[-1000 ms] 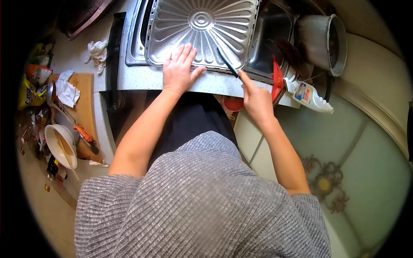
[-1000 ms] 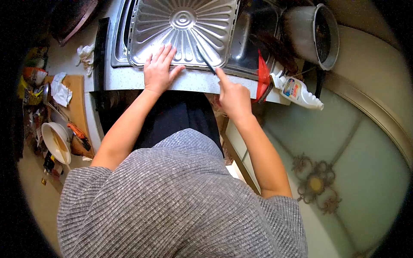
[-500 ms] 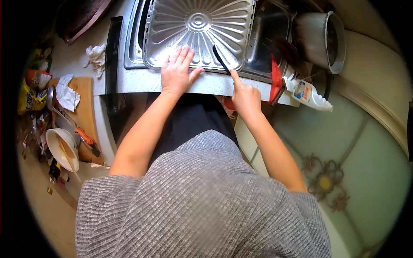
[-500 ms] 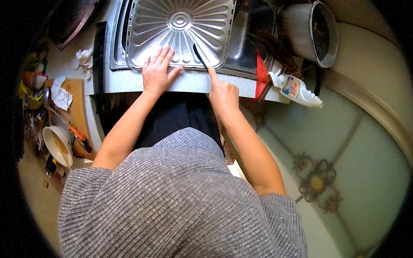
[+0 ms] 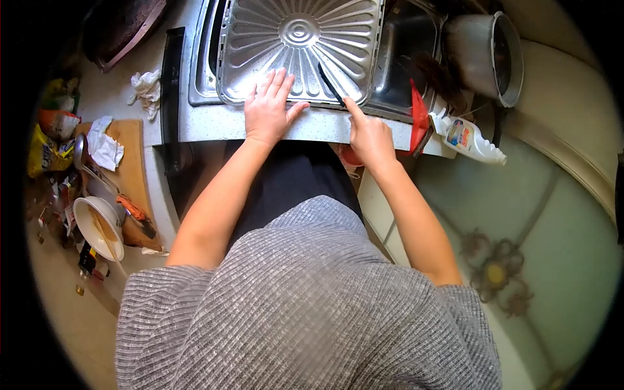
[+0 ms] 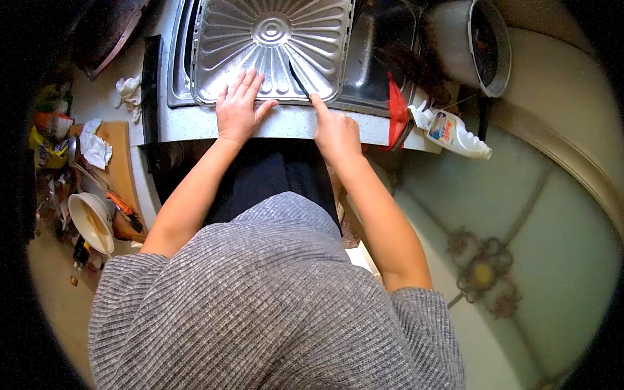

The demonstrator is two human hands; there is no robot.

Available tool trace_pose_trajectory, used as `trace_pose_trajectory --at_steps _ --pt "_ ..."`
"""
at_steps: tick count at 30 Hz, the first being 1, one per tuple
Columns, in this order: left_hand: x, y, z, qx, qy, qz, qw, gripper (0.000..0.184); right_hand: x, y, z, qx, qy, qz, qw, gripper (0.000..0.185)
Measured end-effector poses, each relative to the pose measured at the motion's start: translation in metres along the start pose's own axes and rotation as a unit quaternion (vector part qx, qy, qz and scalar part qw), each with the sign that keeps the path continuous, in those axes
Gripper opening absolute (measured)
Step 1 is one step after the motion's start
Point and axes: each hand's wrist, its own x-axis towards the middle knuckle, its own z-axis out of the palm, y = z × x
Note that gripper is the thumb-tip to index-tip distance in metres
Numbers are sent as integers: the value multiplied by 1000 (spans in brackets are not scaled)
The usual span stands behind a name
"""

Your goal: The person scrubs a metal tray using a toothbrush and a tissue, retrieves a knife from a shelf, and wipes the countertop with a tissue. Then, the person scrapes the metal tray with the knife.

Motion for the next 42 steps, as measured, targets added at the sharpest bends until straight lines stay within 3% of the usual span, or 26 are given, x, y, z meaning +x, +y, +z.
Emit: trace_pose_trajectory --at_steps 5,12,16,20,24,26,31,34,38,42 --pt "1 0 -2 -4 0 0 1000 63 -37 11 -31 33 -61 10 998 50" --pt "1 0 -2 5 -3 3 1000 63 -5 6 5 26 8 9 1000 42" --pt "1 1 -2 0 -5 -4 1000 63 -32 13 -30 43 -68 21 997 42" --pt "0 0 0 10 -7 -3 1000 63 -13 15 -7 43 -36 21 998 42" --pt "0 2 -1 14 -8 -1 1000 63 13 16 16 -20 59 -13 998 42" --pt "1 2 -1 10 -10 -3 1000 63 15 24 7 24 110 32 993 37" --pt "1 3 -2 9 -11 -4 1000 63 -13 17 -27 68 63 -14 996 41" --pt "1 2 -2 10 -9 -5 1000 63 -28 17 -5 -54 7 -44 998 50" --pt "0 2 0 15 -5 -2 1000 62 7 24 17 -89 83 -71 990 48" --pt "1 4 -2 2 -10 -4 1000 63 15 18 -4 -37 87 -38 995 49"
